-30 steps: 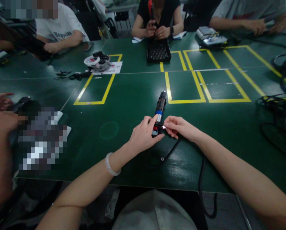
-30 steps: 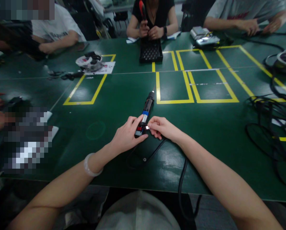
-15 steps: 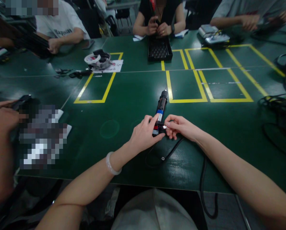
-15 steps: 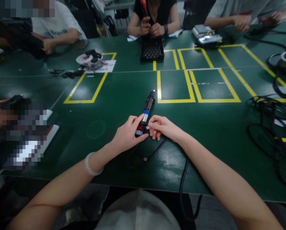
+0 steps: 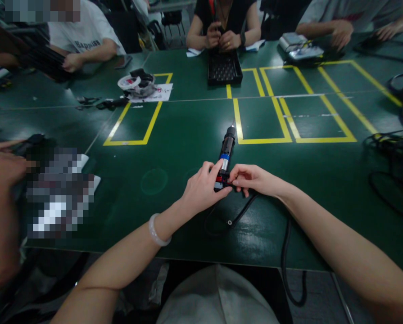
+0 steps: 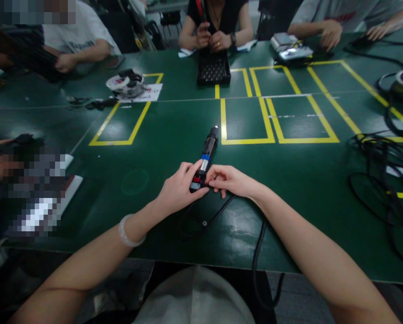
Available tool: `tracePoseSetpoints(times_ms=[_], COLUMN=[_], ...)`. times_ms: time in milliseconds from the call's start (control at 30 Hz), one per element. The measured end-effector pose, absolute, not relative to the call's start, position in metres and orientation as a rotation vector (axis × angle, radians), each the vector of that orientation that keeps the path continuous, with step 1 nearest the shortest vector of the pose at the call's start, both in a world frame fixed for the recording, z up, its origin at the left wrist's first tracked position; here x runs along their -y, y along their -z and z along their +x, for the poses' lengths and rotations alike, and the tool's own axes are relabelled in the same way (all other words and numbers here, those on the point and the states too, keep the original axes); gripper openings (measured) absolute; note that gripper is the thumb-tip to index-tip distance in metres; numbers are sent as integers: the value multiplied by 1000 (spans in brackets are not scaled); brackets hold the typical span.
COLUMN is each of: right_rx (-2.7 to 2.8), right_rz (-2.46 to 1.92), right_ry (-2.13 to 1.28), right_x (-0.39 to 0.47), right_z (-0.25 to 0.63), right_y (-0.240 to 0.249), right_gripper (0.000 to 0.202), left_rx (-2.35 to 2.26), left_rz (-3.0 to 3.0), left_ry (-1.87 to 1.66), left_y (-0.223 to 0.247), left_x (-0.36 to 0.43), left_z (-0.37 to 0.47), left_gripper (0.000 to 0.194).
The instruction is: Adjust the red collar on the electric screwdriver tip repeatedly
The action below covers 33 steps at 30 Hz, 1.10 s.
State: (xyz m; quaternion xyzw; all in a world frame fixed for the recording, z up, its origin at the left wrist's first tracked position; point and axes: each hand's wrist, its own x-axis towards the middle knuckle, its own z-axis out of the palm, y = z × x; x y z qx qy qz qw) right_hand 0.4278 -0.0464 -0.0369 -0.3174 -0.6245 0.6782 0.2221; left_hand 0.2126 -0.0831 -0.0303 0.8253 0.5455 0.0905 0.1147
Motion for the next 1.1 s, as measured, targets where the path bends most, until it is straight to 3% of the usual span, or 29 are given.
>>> tracePoseSetpoints(times_ms=[500, 1100], right_rx=[2154, 2174], right_rz=[-1141, -1107], right_ry=[-1317, -1382], right_x=[45, 47], right_z=[429, 427], right_y=[42, 36], right_gripper=[30, 16], left_rx=[-1607, -1701], left_rz=[2435, 2432], left_ry=[-270, -190], left_y=[31, 25], left_x=[83, 81], left_z=[214, 224], left_gripper=[79, 74])
